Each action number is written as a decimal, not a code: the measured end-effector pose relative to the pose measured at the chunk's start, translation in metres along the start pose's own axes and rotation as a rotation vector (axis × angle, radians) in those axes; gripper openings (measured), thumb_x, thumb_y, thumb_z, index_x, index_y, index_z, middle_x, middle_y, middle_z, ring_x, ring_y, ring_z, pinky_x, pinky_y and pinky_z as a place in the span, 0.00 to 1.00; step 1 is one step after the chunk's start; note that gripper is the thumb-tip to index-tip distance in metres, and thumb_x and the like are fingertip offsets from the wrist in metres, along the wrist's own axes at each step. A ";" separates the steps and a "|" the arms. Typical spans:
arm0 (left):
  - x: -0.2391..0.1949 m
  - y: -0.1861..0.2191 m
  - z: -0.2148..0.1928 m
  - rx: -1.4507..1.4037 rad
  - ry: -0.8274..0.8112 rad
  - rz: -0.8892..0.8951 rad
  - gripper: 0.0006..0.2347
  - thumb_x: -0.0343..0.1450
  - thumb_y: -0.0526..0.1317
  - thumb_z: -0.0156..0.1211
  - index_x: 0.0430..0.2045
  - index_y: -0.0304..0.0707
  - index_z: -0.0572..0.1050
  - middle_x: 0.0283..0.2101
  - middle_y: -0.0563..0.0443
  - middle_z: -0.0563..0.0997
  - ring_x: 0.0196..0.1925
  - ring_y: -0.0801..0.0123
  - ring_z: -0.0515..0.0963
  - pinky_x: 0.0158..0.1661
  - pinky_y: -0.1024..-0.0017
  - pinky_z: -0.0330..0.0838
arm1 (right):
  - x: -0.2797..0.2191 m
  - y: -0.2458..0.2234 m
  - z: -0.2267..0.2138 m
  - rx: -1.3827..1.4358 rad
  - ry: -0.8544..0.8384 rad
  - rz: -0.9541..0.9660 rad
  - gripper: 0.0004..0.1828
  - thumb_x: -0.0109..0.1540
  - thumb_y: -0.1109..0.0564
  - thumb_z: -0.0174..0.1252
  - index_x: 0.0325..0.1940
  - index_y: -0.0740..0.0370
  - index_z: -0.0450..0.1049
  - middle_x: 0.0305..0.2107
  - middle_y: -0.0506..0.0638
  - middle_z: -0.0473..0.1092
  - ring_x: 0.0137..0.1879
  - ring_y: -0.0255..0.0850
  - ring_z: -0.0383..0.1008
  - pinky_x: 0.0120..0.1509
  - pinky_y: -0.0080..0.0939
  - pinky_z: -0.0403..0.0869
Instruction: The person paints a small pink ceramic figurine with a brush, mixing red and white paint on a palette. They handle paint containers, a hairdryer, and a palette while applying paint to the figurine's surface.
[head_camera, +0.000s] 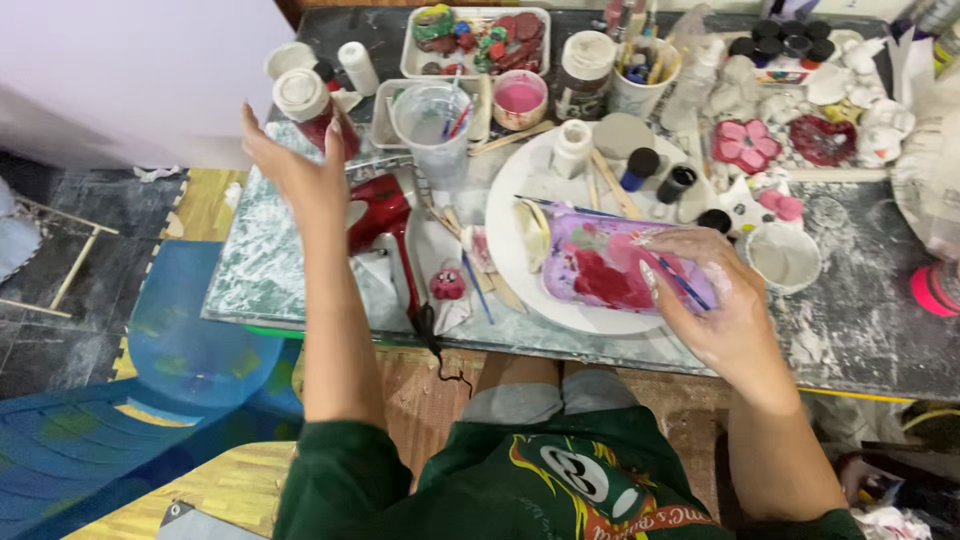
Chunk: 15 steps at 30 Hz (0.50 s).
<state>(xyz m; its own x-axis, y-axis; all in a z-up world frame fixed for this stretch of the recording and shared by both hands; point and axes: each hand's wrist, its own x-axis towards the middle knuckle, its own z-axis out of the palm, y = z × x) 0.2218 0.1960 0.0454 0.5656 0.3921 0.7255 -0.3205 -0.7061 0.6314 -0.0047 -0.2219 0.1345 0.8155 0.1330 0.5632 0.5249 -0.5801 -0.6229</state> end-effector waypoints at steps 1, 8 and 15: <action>0.012 -0.036 0.016 0.029 -0.048 -0.023 0.32 0.65 0.37 0.78 0.59 0.23 0.63 0.56 0.34 0.76 0.59 0.50 0.77 0.60 0.60 0.70 | 0.002 -0.001 0.005 0.006 -0.008 -0.009 0.17 0.59 0.68 0.62 0.53 0.66 0.71 0.50 0.56 0.75 0.61 0.50 0.76 0.68 0.46 0.72; 0.034 -0.142 0.066 -0.293 -0.423 -0.331 0.38 0.56 0.36 0.84 0.57 0.28 0.61 0.57 0.41 0.75 0.60 0.60 0.77 0.59 0.65 0.72 | 0.000 -0.012 0.058 0.151 0.002 0.106 0.16 0.62 0.67 0.60 0.55 0.65 0.73 0.50 0.55 0.75 0.57 0.47 0.76 0.66 0.45 0.73; 0.037 -0.101 0.044 -0.191 -0.294 -0.105 0.33 0.61 0.37 0.81 0.55 0.31 0.63 0.52 0.41 0.78 0.55 0.58 0.80 0.57 0.62 0.74 | -0.016 -0.027 0.098 0.304 -0.066 0.009 0.15 0.62 0.68 0.60 0.53 0.65 0.72 0.49 0.54 0.75 0.59 0.43 0.76 0.68 0.45 0.71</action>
